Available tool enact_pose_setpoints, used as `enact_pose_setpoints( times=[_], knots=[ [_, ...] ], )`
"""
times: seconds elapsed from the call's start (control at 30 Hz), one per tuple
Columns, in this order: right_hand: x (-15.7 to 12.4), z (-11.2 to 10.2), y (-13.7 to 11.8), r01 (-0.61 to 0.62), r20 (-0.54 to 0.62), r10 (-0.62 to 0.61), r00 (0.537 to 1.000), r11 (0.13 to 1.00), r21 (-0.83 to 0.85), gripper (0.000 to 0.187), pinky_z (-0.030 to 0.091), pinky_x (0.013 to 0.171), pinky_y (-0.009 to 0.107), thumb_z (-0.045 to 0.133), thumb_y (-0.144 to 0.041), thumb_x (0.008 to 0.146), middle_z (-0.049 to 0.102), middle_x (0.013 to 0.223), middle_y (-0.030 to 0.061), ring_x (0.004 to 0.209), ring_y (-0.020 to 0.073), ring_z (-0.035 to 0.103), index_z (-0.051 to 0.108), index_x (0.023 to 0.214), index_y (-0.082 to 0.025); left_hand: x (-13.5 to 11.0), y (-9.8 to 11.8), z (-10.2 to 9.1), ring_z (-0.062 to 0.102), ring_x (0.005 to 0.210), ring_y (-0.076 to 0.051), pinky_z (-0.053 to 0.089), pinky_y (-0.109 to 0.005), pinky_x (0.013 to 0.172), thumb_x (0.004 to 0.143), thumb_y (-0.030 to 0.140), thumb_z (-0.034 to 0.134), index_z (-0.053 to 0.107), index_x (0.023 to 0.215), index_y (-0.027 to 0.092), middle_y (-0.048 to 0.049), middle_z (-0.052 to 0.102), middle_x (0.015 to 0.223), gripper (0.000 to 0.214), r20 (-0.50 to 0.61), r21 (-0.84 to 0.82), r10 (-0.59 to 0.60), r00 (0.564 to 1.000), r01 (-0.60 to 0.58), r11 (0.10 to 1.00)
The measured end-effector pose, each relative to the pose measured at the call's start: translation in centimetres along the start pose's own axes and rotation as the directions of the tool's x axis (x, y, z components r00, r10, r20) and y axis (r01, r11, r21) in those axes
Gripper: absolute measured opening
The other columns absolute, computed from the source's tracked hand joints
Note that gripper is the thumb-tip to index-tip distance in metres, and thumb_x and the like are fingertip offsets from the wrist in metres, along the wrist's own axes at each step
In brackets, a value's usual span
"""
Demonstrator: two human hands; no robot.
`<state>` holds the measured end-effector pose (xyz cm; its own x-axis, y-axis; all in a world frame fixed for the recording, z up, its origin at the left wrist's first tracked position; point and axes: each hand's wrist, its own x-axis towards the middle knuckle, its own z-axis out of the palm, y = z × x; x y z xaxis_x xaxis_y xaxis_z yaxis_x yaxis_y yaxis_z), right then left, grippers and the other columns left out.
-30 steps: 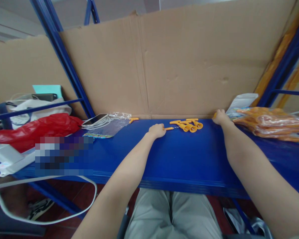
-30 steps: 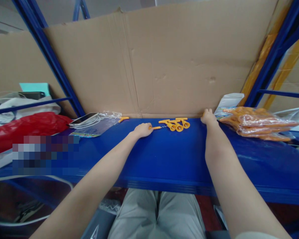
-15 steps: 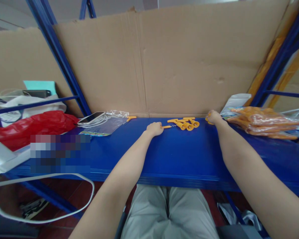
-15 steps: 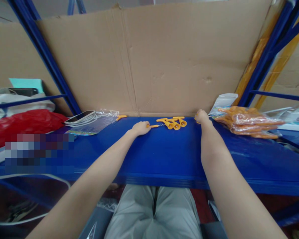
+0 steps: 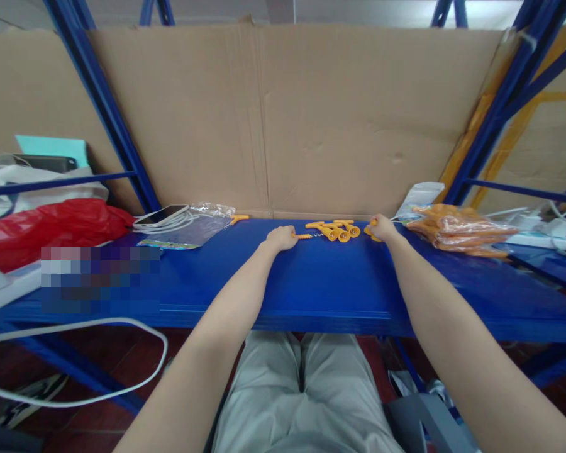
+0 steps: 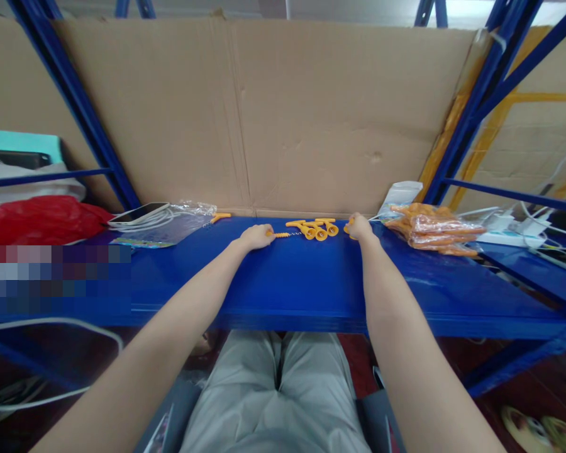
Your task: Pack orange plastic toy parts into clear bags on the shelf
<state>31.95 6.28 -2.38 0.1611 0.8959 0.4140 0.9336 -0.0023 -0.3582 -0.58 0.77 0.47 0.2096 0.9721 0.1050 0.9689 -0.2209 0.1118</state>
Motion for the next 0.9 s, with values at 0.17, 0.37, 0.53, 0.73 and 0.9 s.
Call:
enact_pose_setpoints(
  times=[0.17, 0.37, 0.53, 0.73, 0.9],
  knots=[
    [-2.1, -1.0, -1.5, -0.03, -0.019, 0.03, 0.999, 1.0, 0.005, 0.017, 0.048, 0.08, 0.028, 0.059, -0.015, 0.08, 0.069, 0.103, 0.0114, 0.094, 0.0217, 0.066, 0.059, 0.097, -0.017, -0.2, 0.0, -0.2, 0.064, 0.107, -0.023, 0.049, -0.03, 0.088, 0.09, 0.035, 0.047, 0.063, 0.112, 0.021, -0.008, 0.072, 0.108, 0.031, 0.004, -0.01, 0.005, 1.0, -0.005, 1.0],
    [-2.8, -1.6, -2.7, 0.011, -0.006, -0.011, 1.0, 0.999, -0.038, 0.026, 0.049, 0.087, 0.033, 0.058, -0.014, 0.082, 0.068, 0.11, 0.0165, 0.102, 0.0255, 0.065, 0.062, 0.108, -0.013, -0.1, -0.2, -0.2, 0.066, 0.102, -0.023, 0.049, -0.03, 0.084, 0.089, 0.034, 0.048, 0.063, 0.108, 0.02, -0.0074, 0.073, 0.107, 0.028, 0.018, -0.025, 0.029, 0.999, -0.028, 0.999],
    [-3.1, -2.0, -3.3, 0.074, -0.091, -0.075, 0.993, 0.997, -0.012, 0.03, 0.047, 0.094, 0.039, 0.053, -0.015, 0.085, 0.065, 0.118, 0.0177, 0.107, 0.0272, 0.064, 0.062, 0.113, -0.012, -0.2, -0.1, -0.3, 0.067, 0.097, -0.021, 0.049, -0.026, 0.079, 0.088, 0.039, 0.051, 0.064, 0.101, 0.021, -0.0053, 0.074, 0.102, 0.026, 0.012, -0.043, 0.021, 1.0, -0.021, 0.999],
    [-3.2, -2.6, -4.3, 0.123, -0.14, -0.12, 0.983, 0.992, 0.018, 0.034, 0.045, 0.097, 0.041, 0.052, -0.017, 0.085, 0.064, 0.119, 0.0177, 0.11, 0.027, 0.061, 0.058, 0.118, -0.012, -0.1, -0.4, -0.2, 0.067, 0.094, -0.02, 0.048, -0.025, 0.074, 0.086, 0.04, 0.053, 0.061, 0.098, 0.021, -0.0045, 0.074, 0.098, 0.024, 0.01, -0.088, 0.03, 0.999, -0.029, 0.996],
    [-3.0, -3.8, -5.9, 0.089, -0.162, -0.096, 0.982, 0.995, -0.049, 0.033, 0.048, 0.089, 0.039, 0.055, -0.026, 0.086, 0.067, 0.107, 0.0176, 0.104, 0.0279, 0.063, 0.058, 0.116, -0.012, 0.0, -0.5, -0.1, 0.067, 0.094, -0.021, 0.048, -0.027, 0.073, 0.086, 0.042, 0.052, 0.06, 0.101, 0.022, -0.0043, 0.074, 0.099, 0.026, 0.011, -0.097, 0.018, 1.0, -0.017, 0.995]
  ],
)
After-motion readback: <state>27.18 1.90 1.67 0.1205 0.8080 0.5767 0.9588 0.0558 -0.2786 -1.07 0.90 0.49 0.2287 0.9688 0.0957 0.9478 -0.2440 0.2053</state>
